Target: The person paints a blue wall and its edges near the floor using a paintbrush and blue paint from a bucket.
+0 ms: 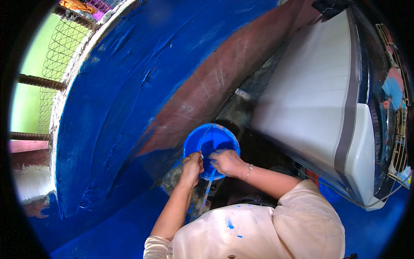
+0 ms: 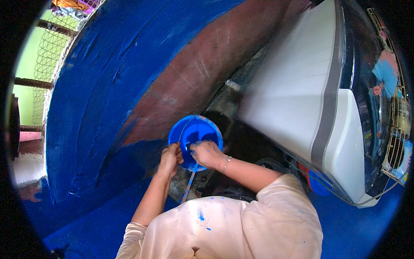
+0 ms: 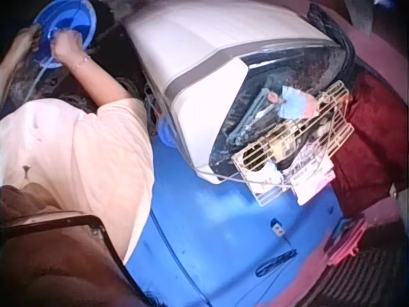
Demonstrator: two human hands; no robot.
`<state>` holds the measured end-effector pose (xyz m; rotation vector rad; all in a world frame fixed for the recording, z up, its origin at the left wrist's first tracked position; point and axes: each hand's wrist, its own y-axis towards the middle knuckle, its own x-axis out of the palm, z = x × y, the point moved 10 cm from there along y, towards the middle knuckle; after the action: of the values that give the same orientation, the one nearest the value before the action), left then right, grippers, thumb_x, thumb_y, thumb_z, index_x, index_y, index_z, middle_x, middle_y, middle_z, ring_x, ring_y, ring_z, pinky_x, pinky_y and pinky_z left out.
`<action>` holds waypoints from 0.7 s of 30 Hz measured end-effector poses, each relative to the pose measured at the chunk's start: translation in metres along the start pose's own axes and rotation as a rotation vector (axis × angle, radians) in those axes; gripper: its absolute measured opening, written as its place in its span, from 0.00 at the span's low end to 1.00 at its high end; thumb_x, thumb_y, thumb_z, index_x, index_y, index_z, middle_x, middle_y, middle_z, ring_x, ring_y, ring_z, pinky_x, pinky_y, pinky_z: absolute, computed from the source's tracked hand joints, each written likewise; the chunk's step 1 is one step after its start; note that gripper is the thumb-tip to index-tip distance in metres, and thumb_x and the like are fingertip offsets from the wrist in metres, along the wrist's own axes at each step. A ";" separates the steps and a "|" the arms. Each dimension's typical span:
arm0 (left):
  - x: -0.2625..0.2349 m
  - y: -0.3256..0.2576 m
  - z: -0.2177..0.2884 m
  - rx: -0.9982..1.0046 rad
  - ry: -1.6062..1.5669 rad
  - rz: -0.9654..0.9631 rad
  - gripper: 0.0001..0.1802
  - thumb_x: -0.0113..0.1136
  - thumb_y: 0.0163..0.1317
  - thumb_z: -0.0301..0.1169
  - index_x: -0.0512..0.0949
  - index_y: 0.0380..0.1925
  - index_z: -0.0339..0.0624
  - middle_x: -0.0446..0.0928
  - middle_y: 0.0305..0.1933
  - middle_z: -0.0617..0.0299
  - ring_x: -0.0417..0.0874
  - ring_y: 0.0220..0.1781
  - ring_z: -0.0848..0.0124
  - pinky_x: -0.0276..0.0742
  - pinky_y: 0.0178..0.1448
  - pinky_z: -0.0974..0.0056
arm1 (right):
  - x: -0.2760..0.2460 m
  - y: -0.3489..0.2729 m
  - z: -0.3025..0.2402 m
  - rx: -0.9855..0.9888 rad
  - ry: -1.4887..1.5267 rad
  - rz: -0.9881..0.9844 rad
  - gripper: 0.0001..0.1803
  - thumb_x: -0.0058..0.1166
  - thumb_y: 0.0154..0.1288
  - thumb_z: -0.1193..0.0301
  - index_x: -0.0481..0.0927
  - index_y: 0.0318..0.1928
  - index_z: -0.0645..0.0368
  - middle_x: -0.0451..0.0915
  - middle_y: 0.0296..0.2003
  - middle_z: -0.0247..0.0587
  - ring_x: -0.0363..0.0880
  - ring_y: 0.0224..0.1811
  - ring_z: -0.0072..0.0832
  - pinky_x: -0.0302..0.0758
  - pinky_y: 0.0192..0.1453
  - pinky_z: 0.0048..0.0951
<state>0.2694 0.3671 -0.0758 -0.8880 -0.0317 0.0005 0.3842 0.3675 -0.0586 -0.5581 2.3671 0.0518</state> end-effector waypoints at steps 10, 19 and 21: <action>0.009 -0.001 0.010 0.022 -0.089 -0.067 0.19 0.48 0.67 0.36 0.60 0.16 0.53 0.52 0.15 0.74 0.51 0.16 0.79 0.47 0.22 0.68 | -0.023 -0.046 0.066 0.242 0.275 0.244 0.09 0.59 0.58 0.71 0.81 0.38 0.61 0.80 0.32 0.49 0.79 0.31 0.42 0.76 0.37 0.34; -0.013 -0.012 -0.005 0.005 -0.042 -0.016 0.18 0.48 0.66 0.35 0.61 0.16 0.52 0.53 0.15 0.73 0.52 0.15 0.79 0.49 0.21 0.68 | 0.001 -0.040 0.087 0.346 0.428 0.194 0.12 0.58 0.58 0.68 0.81 0.38 0.64 0.81 0.30 0.50 0.81 0.34 0.38 0.76 0.41 0.34; -0.027 -0.013 -0.015 0.020 -0.088 -0.044 0.17 0.49 0.66 0.35 0.62 0.16 0.52 0.55 0.15 0.74 0.54 0.15 0.81 0.49 0.20 0.70 | 0.015 -0.044 0.087 0.426 0.512 0.172 0.12 0.57 0.58 0.67 0.81 0.37 0.63 0.82 0.32 0.54 0.82 0.37 0.44 0.76 0.43 0.36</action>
<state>0.2426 0.3475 -0.0759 -0.8664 -0.1335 -0.0012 0.4468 0.3382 -0.1292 -0.1686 2.7970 -0.5677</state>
